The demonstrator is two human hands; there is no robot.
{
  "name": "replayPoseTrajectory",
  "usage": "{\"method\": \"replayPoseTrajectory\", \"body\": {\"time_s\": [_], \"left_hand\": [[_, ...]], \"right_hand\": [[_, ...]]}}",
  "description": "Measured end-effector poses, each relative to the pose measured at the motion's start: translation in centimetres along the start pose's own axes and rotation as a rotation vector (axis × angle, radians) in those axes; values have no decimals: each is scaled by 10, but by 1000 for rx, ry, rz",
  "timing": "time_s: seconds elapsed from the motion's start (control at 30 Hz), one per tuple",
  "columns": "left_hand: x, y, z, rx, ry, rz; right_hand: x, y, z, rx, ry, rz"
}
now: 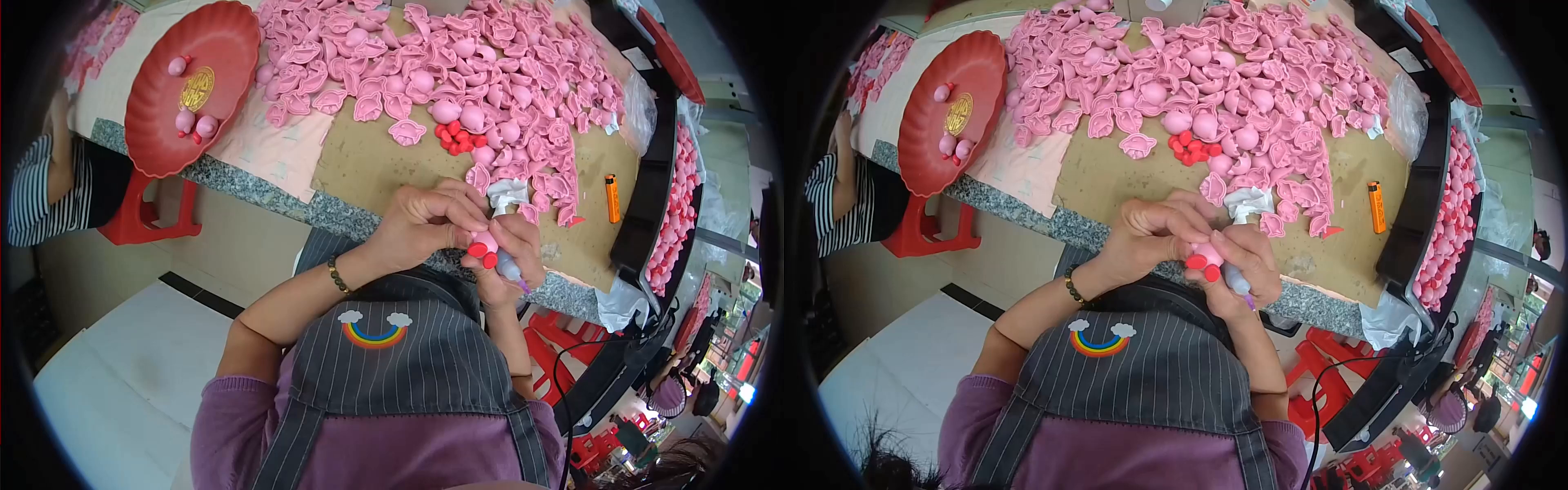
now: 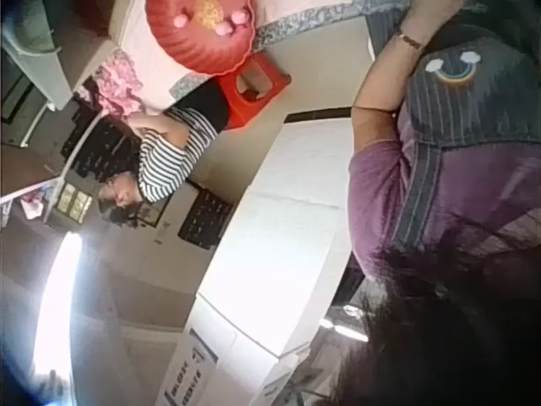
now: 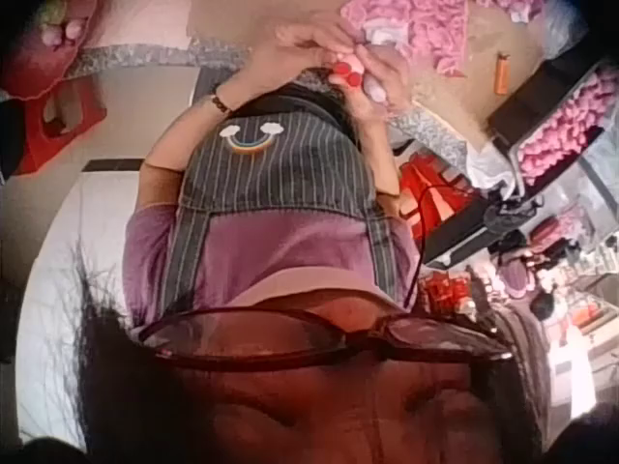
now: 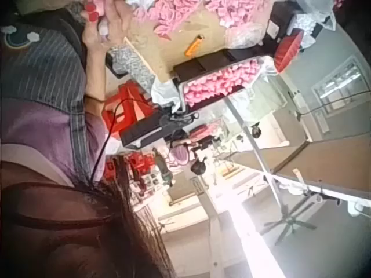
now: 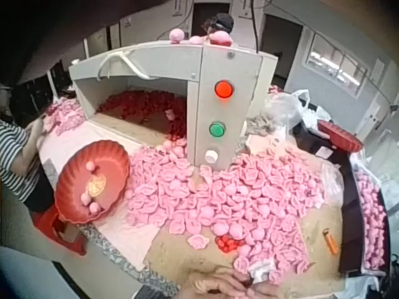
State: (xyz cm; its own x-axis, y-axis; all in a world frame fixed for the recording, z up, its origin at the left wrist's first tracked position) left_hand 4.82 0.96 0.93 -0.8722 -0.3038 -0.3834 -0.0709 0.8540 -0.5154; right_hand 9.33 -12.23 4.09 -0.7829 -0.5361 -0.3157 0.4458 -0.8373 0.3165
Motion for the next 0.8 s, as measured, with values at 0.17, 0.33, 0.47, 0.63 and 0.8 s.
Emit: {"method": "replayPoseTrajectory", "body": {"time_s": [0.17,0.33,0.47,0.63,0.8], "left_hand": [[-2,1,-7,-102,-10,-34],[0,3,-4,-124,-32,-20],[1,4,1,-96,-29,-8],[-1,-3,0,268,182,-116],[0,-6,1,-27,126,-13]], "right_hand": [[-1,-2,-1,-10,0,-44],[-4,-3,1,-15,46,-47],[-4,-3,5,68,-18,-98],[-14,-5,5,153,-56,-194],[-16,-5,11,303,-45,-116]]}}
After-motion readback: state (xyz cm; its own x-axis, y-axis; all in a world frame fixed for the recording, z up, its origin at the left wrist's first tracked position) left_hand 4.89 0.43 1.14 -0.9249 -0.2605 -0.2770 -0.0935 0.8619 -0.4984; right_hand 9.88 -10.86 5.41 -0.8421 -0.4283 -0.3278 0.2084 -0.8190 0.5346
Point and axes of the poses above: each hand's wrist, its own x-axis away from the middle knuckle, its own y-axis out of the back of the hand, z = x × y, the point moved 5 cm from there along -x, towards the middle knuckle, and after that the axes turned 14 degrees about -y, right-handed, at the moved point
